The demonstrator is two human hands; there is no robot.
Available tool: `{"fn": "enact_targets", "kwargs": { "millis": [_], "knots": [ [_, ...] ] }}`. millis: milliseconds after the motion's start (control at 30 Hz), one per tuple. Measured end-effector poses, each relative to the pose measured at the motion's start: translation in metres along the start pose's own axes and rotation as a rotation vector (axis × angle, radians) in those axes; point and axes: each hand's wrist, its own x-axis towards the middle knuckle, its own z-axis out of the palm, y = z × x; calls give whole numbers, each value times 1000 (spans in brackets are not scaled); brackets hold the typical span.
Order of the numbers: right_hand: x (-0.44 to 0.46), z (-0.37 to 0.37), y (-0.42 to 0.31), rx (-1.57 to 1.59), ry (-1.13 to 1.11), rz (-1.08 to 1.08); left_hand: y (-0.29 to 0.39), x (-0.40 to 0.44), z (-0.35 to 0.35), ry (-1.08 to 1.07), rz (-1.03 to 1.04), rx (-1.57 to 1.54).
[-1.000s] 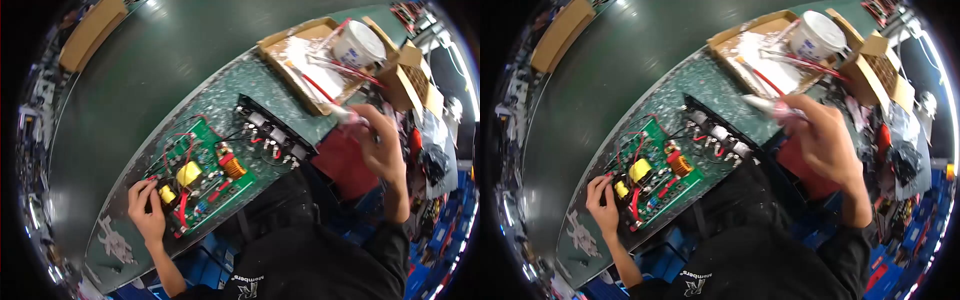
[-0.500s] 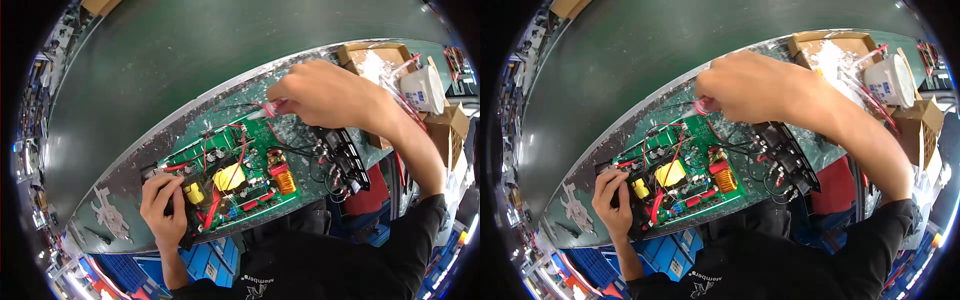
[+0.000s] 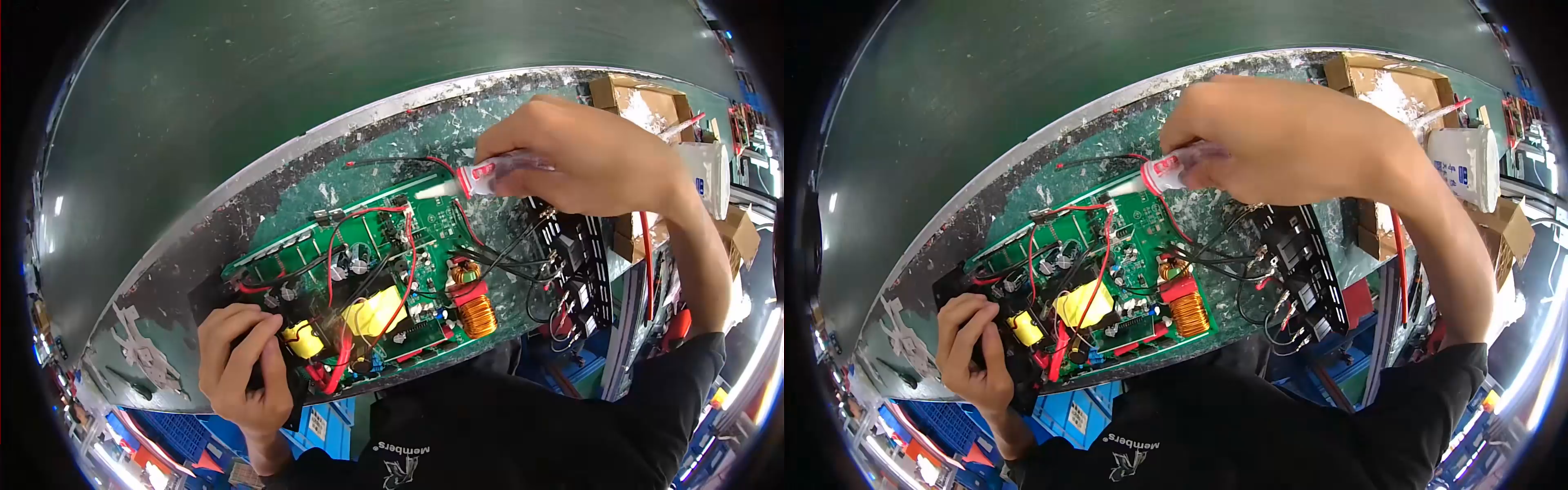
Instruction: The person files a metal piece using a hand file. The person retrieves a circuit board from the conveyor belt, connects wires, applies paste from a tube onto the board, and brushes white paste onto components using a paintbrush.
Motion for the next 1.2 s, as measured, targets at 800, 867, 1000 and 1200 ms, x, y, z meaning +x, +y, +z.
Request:
{"fn": "enact_targets", "kwargs": {
  "millis": [800, 867, 1000, 1200],
  "knots": [
    [-38, -2, -31, 324, 249, -106, 9, -8, -15, 72, 65, 123],
    [-28, -4, -21, 242, 261, -77, 5, -13, -8, 71, 35, 119],
    [-11, 0, -7, -63, 173, -117, 3, -12, -5, 96, -71, 71],
    [2, 8, -13, 4, 17, -108, 3, -10, -4, 64, -130, 109]
  ]
}}
